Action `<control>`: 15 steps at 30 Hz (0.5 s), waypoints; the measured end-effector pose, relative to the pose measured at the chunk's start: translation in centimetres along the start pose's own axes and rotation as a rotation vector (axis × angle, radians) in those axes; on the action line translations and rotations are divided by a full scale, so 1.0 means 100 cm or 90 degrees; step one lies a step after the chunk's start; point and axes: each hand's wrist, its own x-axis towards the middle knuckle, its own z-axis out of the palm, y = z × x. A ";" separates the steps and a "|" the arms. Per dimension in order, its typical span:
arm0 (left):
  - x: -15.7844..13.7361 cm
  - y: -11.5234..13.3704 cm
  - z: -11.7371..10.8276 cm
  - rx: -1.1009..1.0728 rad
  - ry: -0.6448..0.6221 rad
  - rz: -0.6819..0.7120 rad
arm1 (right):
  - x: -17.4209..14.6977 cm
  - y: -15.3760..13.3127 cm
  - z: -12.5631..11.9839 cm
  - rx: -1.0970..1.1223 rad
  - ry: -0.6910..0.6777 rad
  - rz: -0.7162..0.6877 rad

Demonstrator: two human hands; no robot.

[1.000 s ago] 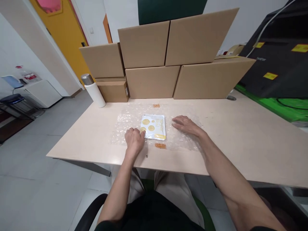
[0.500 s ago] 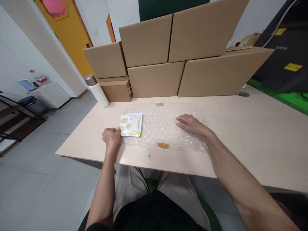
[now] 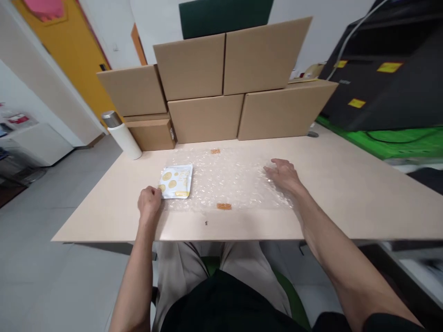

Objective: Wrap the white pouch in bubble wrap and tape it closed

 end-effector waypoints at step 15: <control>0.003 0.005 -0.002 0.038 -0.012 -0.022 | -0.031 -0.021 -0.037 0.568 -0.223 0.343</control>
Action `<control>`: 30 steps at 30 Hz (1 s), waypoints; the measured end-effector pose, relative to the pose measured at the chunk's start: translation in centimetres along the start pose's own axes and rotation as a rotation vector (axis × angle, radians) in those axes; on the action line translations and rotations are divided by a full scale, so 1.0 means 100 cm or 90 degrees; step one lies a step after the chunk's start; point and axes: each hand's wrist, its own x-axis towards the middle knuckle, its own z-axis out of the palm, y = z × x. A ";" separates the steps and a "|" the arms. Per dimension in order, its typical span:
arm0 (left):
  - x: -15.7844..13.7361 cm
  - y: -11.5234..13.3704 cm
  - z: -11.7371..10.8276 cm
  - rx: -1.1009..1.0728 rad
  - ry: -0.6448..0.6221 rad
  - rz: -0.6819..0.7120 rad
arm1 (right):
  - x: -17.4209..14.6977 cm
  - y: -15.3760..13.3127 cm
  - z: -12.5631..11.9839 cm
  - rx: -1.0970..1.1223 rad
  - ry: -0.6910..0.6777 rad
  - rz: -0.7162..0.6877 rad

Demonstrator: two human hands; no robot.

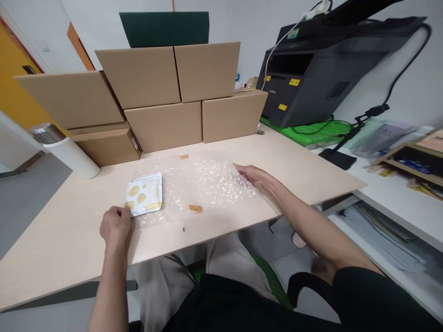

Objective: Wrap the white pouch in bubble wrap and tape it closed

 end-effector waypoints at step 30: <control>-0.008 -0.014 0.004 -0.324 0.033 -0.013 | -0.052 0.003 0.241 -0.690 -0.331 -0.663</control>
